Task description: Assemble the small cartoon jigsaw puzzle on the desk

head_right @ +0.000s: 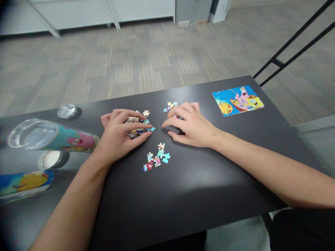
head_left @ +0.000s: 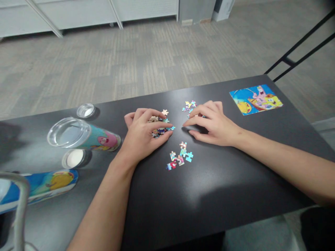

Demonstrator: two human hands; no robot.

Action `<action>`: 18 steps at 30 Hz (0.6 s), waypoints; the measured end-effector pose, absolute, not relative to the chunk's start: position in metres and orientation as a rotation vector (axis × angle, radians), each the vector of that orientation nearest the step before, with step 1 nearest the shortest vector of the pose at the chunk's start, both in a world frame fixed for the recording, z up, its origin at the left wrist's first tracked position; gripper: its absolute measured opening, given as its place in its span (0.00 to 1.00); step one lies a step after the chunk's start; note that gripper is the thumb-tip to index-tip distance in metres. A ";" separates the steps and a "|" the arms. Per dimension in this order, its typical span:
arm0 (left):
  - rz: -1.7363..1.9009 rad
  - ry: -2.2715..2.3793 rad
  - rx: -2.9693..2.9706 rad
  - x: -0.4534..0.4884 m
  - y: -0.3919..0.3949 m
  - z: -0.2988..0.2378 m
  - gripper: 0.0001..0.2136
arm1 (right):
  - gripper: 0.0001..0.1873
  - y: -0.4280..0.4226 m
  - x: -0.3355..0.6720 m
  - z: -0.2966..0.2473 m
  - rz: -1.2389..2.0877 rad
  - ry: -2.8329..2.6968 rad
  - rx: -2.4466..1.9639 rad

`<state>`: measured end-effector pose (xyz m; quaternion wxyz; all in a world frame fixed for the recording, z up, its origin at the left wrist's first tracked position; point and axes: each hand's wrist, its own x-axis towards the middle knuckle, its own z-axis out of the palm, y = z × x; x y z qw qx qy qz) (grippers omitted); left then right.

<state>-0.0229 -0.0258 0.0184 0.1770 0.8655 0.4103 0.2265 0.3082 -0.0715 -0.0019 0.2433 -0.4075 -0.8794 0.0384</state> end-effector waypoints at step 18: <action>0.591 1.290 2.386 -0.021 -0.029 0.020 0.24 | 0.16 -0.068 0.308 -0.004 -0.021 -2.416 -1.031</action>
